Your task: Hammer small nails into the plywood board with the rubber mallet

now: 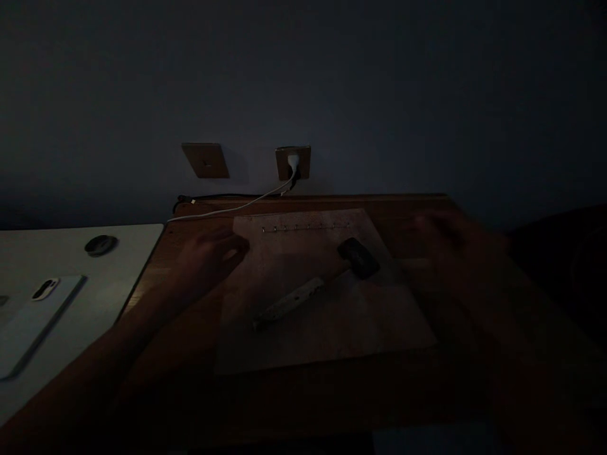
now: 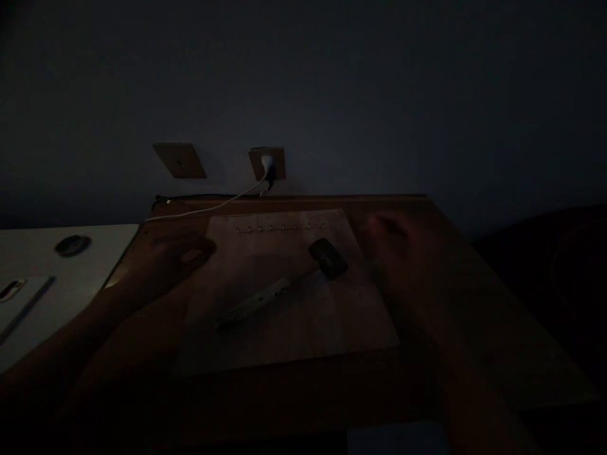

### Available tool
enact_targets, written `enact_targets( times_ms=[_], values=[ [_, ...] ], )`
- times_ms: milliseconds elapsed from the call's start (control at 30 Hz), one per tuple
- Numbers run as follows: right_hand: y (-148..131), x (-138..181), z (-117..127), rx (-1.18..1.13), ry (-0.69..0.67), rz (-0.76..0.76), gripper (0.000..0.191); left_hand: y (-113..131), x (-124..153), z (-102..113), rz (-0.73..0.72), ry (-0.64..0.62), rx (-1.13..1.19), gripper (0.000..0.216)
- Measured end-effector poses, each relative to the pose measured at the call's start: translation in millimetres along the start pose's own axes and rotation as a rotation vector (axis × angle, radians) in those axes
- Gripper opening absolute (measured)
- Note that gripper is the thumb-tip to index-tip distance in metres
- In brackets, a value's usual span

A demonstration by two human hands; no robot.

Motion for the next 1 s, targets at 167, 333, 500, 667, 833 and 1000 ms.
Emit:
enact_targets(
  times_ms=[167, 333, 500, 667, 833, 1000],
  values=[
    [-54.1, -80.2, -12.6, -0.029, 0.025, 0.186, 0.011, 7.6, -87.8, 23.1, 0.082, -0.038, -0.060, 0.021],
    [-69.7, -104.4, -13.9, 0.065, 0.139, 0.206, 0.018, -4.0, -118.6, 17.4, 0.146, -0.181, -0.126, 0.018],
    [-50.4, -112.7, -30.8, 0.109, -0.127, 0.134, 0.013, -16.4, -112.9, 11.4, 0.102, -0.299, -0.055, 0.023],
    [-26.5, -115.8, -66.6, 0.069, -0.405, 0.201, 0.015, -19.2, -108.8, 3.8, 0.023, -0.338, -0.028, 0.029],
    [-6.4, -108.1, -96.4, 0.166, -0.607, 0.223, 0.022, -11.4, -111.9, -12.6, 0.004, -0.412, -0.050, 0.024],
    [-10.2, -100.2, -116.4, 0.344, -0.779, 0.165, 0.028, -10.1, -116.7, -22.6, -0.050, -0.379, -0.033, 0.027]
  ],
)
Point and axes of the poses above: each hand's wrist, its own x-axis away from the middle knuckle, its own z-axis out of the back of the hand, y = z × x, the point moved 2 cm from there along -x, towards the middle knuckle, and after that the axes turned 11 degrees about -y, right-handed, at the moved point
